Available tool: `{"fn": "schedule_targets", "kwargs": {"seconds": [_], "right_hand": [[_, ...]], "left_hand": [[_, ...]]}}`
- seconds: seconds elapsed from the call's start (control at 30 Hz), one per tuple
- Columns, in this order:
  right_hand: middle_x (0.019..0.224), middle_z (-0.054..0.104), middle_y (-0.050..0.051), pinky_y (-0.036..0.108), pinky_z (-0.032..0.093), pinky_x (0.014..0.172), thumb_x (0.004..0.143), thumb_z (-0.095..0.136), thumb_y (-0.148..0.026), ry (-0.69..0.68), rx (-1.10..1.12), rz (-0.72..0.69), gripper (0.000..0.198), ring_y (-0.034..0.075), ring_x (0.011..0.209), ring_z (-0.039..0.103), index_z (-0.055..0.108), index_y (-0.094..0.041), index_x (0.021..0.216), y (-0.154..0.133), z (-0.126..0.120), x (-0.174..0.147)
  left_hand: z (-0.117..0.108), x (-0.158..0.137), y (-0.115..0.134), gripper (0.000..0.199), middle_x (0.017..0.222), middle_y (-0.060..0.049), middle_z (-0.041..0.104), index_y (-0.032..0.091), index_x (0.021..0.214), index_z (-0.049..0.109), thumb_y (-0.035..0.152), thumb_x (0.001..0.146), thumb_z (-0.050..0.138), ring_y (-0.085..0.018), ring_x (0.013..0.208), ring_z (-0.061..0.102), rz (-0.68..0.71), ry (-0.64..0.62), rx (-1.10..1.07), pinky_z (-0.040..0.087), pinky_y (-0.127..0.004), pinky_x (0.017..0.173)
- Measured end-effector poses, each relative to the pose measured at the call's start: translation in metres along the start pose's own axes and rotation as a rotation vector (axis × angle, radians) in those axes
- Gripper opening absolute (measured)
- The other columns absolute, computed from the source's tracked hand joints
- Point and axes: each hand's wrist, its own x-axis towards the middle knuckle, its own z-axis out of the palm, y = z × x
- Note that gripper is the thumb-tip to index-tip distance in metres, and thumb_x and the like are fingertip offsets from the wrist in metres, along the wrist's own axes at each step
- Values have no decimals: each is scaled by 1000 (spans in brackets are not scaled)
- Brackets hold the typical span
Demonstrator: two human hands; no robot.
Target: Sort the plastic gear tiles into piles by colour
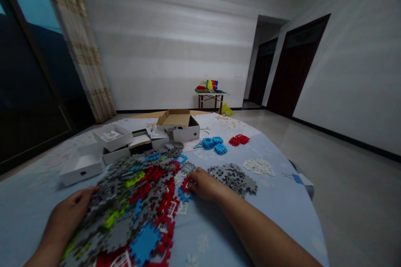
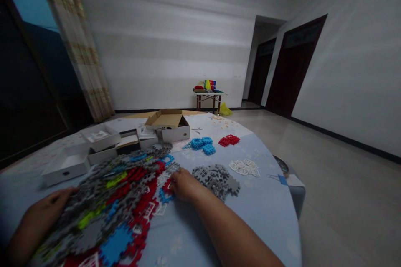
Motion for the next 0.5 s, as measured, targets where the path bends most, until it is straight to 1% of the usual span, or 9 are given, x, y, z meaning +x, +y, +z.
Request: {"fn": "schedule_targets", "kwargs": {"seconds": [0.1, 0.27, 0.33, 0.4, 0.47, 0.5], "right_hand": [[98, 53, 8, 29, 39, 82, 77, 54, -26, -4, 5, 6, 23, 19, 91, 52, 60, -18, 98, 0, -2, -1], [98, 53, 6, 28, 40, 78, 69, 64, -27, 36, 38, 19, 29, 18, 89, 52, 58, -19, 97, 0, -3, -3], [93, 56, 3, 26, 40, 74, 68, 64, -23, 71, 70, -4, 25, 16, 84, 52, 59, -19, 92, 1, -2, -1], [83, 60, 1, 23, 40, 69, 70, 62, -19, 99, 138, -38, 17, 14, 77, 53, 60, -19, 87, 2, 1, 1], [79, 63, 0, 23, 41, 66, 73, 59, -16, 134, 210, -55, 14, 13, 73, 55, 63, -19, 86, 3, 2, 3], [79, 64, 0, 23, 42, 67, 74, 58, -15, 160, 238, -61, 15, 13, 73, 56, 64, -19, 87, 3, 2, 4]], "left_hand": [[0, -1, 1, 50, 112, -12, 64, 13, 100, 65, 45, 76, 34, -26, 105, 56, 13, 19, 23, 41, -32, 88], [1, 1, -3, 47, 107, -9, 67, 15, 95, 68, 44, 76, 36, -26, 100, 58, 44, 54, 43, 43, -32, 85], [1, 2, -4, 47, 109, -9, 66, 15, 96, 67, 44, 76, 36, -26, 100, 58, 24, 47, 36, 43, -32, 86], [1, 3, -6, 47, 110, -10, 65, 16, 98, 66, 45, 77, 36, -25, 101, 59, 6, 32, 30, 44, -31, 85], [2, 5, -9, 47, 109, -9, 66, 17, 99, 66, 46, 78, 35, -23, 98, 60, 17, 28, 44, 45, -29, 81], [3, 6, -11, 47, 106, -7, 67, 18, 98, 66, 47, 79, 34, -22, 94, 61, 42, 48, 71, 46, -28, 78]]}}
